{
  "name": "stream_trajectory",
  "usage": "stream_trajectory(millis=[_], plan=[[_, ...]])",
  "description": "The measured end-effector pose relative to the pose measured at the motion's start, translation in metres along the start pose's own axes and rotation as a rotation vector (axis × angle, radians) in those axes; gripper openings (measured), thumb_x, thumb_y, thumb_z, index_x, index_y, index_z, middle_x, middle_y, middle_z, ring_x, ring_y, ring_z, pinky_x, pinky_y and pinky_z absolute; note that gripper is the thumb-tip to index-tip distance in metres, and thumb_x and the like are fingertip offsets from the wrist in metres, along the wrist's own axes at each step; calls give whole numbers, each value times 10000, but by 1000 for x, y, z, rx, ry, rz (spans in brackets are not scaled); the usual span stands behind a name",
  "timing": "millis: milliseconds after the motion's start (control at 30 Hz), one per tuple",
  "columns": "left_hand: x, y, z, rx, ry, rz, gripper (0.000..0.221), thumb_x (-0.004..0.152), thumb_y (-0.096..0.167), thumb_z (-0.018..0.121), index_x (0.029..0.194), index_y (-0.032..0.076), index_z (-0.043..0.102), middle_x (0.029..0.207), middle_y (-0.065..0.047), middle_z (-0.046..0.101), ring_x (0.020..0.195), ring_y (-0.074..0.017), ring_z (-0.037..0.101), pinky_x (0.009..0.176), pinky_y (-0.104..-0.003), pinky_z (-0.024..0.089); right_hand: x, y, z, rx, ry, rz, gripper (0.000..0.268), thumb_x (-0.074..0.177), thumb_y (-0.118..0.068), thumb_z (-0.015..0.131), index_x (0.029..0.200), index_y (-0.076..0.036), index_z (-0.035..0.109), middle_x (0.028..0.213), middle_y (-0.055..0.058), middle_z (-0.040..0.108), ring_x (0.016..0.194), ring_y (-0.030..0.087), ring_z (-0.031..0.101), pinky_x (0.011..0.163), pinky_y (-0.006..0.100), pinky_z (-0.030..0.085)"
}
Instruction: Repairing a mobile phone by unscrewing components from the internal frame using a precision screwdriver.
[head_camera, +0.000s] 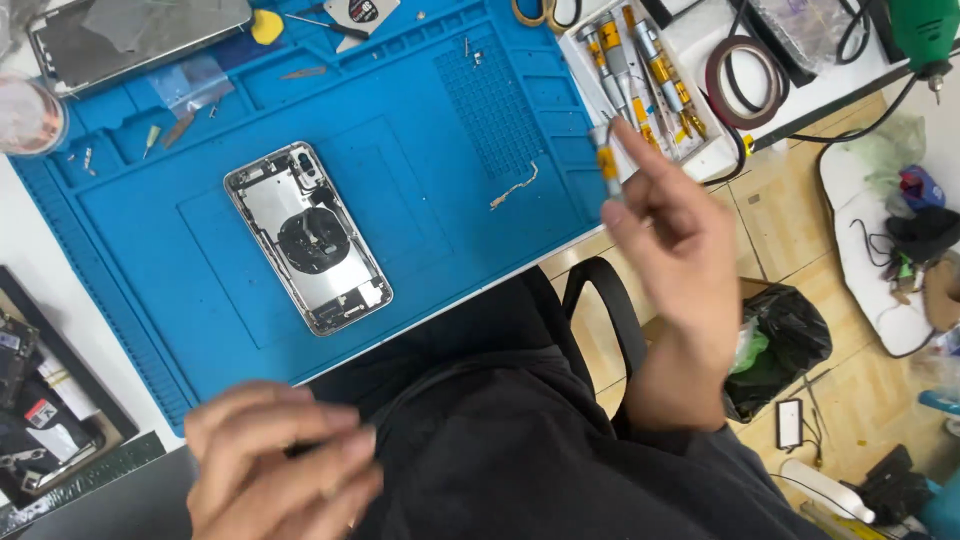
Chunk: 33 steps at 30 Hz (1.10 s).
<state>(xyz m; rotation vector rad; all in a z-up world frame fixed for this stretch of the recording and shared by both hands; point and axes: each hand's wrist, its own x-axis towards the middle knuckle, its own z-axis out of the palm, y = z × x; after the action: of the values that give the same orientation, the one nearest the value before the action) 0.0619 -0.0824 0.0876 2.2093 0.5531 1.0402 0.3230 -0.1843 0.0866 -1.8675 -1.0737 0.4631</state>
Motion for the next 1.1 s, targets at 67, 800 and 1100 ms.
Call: stream_trajectory(millis=[67, 800, 1100], plan=[[-10, 23, -9, -244, -50, -221, 86, 682, 272, 571, 672, 187, 581, 698, 11, 543, 650, -113, 546, 685, -220, 490, 16, 11, -21, -180, -24, -24, 416, 863, -3, 522, 1262, -40, 408, 714, -2, 407, 534, 59, 323, 471, 164, 297], [-2, 42, -14, -382, 20, -385, 160, 760, 290, 475, 625, 215, 434, 658, 76, 507, 622, -102, 518, 662, -239, 514, 70, 25, 4, -622, -437, -539, 131, 813, -141, 680, 908, -94, 601, 866, 59, 378, 836, 248, 315, 711, 376, 249], [-10, 12, 4, -585, -11, -320, 135, 744, 275, 527, 651, 177, 527, 681, -3, 523, 650, -140, 492, 628, -262, 422, 80, 23, 3, -591, -537, -410, 147, 778, -173, 675, 862, -97, 580, 898, 54, 410, 852, 241, 315, 781, 373, 271]])
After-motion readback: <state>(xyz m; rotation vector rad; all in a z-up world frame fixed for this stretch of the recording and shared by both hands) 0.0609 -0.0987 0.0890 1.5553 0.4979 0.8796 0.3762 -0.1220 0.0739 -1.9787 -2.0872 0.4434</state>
